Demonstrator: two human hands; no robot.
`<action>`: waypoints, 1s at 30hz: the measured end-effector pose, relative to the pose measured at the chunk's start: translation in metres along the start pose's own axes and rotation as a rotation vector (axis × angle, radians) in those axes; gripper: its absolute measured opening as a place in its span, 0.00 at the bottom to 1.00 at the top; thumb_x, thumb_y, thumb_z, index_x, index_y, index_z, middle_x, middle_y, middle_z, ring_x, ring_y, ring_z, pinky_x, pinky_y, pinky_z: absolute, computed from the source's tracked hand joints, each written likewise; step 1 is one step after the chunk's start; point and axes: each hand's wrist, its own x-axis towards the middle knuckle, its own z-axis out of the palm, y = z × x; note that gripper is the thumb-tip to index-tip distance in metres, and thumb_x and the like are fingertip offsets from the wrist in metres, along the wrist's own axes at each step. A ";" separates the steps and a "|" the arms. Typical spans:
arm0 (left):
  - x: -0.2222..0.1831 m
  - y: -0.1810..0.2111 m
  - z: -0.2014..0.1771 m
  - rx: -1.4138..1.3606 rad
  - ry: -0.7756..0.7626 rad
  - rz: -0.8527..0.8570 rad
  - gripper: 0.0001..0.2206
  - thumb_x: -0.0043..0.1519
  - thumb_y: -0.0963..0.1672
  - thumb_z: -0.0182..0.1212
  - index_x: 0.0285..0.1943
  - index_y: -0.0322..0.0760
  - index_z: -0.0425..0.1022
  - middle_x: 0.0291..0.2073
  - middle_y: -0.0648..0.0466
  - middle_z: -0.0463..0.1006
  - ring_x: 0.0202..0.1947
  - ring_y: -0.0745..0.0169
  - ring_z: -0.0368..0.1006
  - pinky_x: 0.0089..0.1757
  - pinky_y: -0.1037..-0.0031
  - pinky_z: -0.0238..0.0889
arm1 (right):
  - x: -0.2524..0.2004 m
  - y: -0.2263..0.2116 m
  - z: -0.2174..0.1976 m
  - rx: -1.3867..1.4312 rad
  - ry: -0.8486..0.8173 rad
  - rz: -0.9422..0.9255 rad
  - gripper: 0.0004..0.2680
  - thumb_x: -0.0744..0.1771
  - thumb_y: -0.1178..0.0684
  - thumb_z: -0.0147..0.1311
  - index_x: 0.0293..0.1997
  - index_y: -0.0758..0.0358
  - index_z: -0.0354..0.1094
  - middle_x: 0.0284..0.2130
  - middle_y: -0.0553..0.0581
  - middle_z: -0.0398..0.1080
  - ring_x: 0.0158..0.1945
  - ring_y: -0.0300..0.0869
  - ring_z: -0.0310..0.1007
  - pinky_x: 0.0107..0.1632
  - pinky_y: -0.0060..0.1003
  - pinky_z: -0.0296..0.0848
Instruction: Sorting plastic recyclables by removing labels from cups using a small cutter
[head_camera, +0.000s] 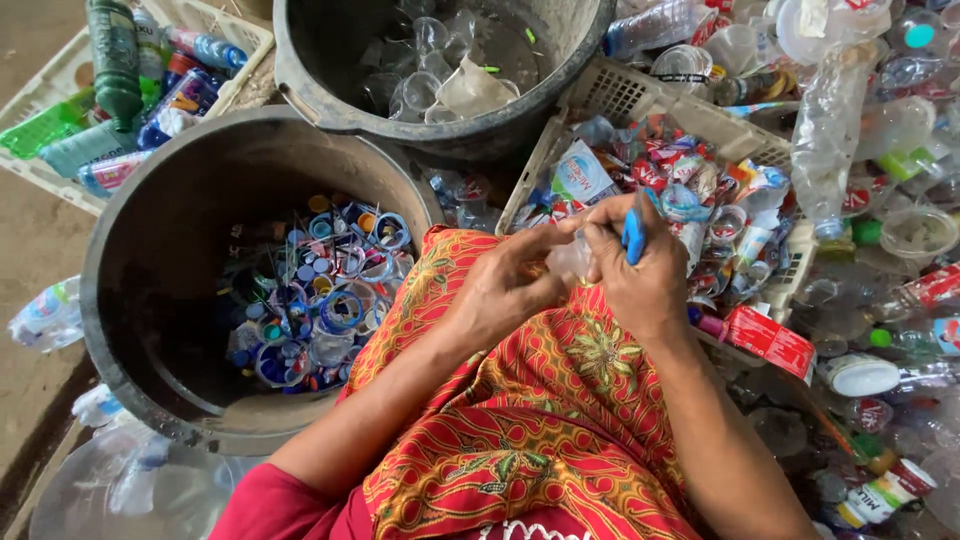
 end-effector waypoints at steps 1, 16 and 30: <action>0.001 -0.004 0.001 0.085 0.056 -0.005 0.22 0.60 0.49 0.65 0.63 0.40 0.73 0.61 0.41 0.73 0.62 0.32 0.70 0.56 0.45 0.69 | -0.002 0.000 0.003 0.007 -0.028 -0.056 0.02 0.72 0.62 0.49 0.42 0.65 0.61 0.37 0.68 0.77 0.19 0.35 0.68 0.23 0.27 0.71; 0.017 0.032 0.002 0.062 -0.235 -0.054 0.30 0.60 0.48 0.55 0.68 0.20 0.64 0.64 0.25 0.65 0.62 0.20 0.66 0.58 0.37 0.64 | -0.007 0.023 -0.018 0.651 -0.127 0.225 0.02 0.72 0.58 0.48 0.46 0.60 0.65 0.26 0.59 0.75 0.14 0.27 0.62 0.17 0.21 0.67; -0.012 0.007 -0.015 -0.542 -0.050 -0.259 0.24 0.57 0.44 0.61 0.59 0.21 0.75 0.40 0.40 0.81 0.36 0.57 0.78 0.43 0.74 0.67 | 0.064 0.174 -0.147 0.968 0.558 0.530 0.03 0.66 0.63 0.52 0.35 0.60 0.68 0.30 0.55 0.69 0.26 0.34 0.62 0.33 0.27 0.69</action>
